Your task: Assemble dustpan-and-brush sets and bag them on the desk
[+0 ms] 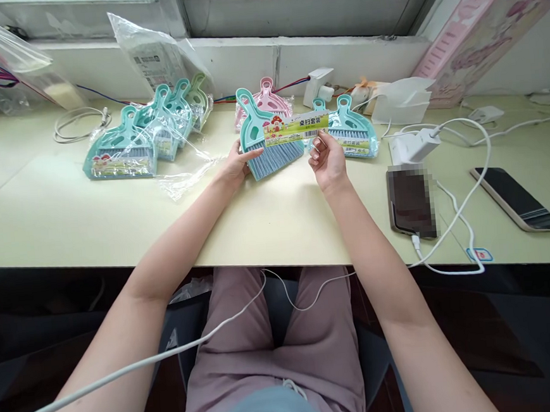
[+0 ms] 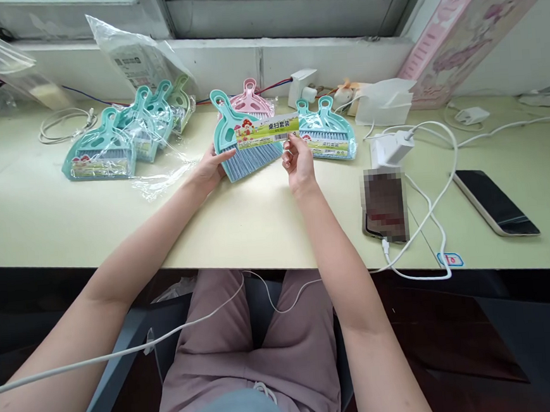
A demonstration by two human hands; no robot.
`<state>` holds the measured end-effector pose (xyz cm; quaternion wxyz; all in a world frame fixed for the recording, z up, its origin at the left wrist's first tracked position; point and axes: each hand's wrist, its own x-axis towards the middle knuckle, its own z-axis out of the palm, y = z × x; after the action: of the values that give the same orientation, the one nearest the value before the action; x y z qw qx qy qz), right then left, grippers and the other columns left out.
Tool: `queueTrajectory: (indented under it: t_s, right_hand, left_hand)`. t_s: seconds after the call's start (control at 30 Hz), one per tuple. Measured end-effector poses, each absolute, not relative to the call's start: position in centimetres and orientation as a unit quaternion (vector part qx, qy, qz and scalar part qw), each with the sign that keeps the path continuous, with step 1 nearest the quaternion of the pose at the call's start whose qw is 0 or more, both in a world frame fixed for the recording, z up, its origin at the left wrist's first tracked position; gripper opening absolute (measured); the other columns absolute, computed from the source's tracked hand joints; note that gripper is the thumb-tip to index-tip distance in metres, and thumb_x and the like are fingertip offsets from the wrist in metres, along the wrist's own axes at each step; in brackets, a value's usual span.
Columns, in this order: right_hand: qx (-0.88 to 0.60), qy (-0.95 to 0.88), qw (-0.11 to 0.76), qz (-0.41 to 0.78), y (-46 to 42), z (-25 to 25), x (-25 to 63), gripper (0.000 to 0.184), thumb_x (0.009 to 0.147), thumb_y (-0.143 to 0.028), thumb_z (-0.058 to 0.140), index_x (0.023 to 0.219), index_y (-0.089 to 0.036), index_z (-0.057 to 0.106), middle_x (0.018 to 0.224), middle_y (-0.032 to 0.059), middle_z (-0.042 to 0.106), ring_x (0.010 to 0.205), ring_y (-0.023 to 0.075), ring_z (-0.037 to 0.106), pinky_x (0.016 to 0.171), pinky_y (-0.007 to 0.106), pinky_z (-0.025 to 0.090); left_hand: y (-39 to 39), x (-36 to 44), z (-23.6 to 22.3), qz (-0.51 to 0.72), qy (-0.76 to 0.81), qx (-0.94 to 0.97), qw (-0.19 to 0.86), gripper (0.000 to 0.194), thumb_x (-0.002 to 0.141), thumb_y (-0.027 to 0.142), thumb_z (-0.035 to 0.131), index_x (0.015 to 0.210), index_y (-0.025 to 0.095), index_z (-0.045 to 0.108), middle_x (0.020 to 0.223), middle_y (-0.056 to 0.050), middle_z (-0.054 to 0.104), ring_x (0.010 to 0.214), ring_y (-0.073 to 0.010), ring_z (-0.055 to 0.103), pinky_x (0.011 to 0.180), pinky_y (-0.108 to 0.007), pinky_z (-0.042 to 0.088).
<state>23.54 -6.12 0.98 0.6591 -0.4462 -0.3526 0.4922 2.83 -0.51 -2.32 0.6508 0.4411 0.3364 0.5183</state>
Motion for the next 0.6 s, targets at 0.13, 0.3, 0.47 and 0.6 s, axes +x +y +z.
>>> queueTrajectory:
  t_s: [0.13,0.3,0.47,0.6]
  right_hand:
    - [-0.439,-0.347,0.661,0.5,-6.1,0.9,23.4,0.034,0.078,-0.052,0.071,0.08,-0.024,0.053,0.058,-0.0086,0.049,0.041,0.0044,0.043,0.035,0.019,0.027]
    - [-0.428,-0.332,0.668,0.511,-6.1,0.7,22.8,0.034,0.077,-0.05,0.073,0.078,-0.023,0.052,0.059,-0.0088,0.05,0.041,0.0032,0.042,0.036,0.018,0.028]
    - [-0.422,-0.318,0.666,0.527,-6.2,0.8,22.5,0.034,0.076,-0.046,0.075,0.075,-0.023,0.05,0.058,-0.0096,0.049,0.039,0.0026,0.041,0.034,0.017,0.028]
    - [-0.405,-0.307,0.677,0.533,-6.1,1.0,22.6,0.033,0.078,-0.041,0.074,0.073,-0.022,0.048,0.057,-0.0103,0.048,0.038,0.0019,0.04,0.034,0.017,0.027]
  left_hand:
    - [0.1,2.8,-2.8,0.529,0.334,0.426,0.653,0.078,0.059,0.04,0.089,0.125,0.022,0.051,0.116,-0.011,0.069,0.119,-0.0342,0.061,0.105,-0.05,0.048]
    - [1.1,2.7,-3.5,0.537,0.342,0.413,0.651,0.072,0.064,0.049,0.084,0.123,0.023,0.051,0.113,-0.01,0.071,0.123,-0.0343,0.059,0.106,-0.05,0.047]
    - [0.7,3.0,-3.3,0.561,0.369,0.381,0.636,0.073,0.06,0.017,0.081,0.125,0.023,0.05,0.117,-0.008,0.069,0.121,-0.031,0.06,0.108,-0.049,0.046]
    - [0.2,3.1,-3.0,0.564,0.374,0.382,0.63,0.078,0.057,0.004,0.07,0.129,0.026,0.049,0.116,-0.004,0.069,0.118,-0.0305,0.061,0.106,-0.05,0.047]
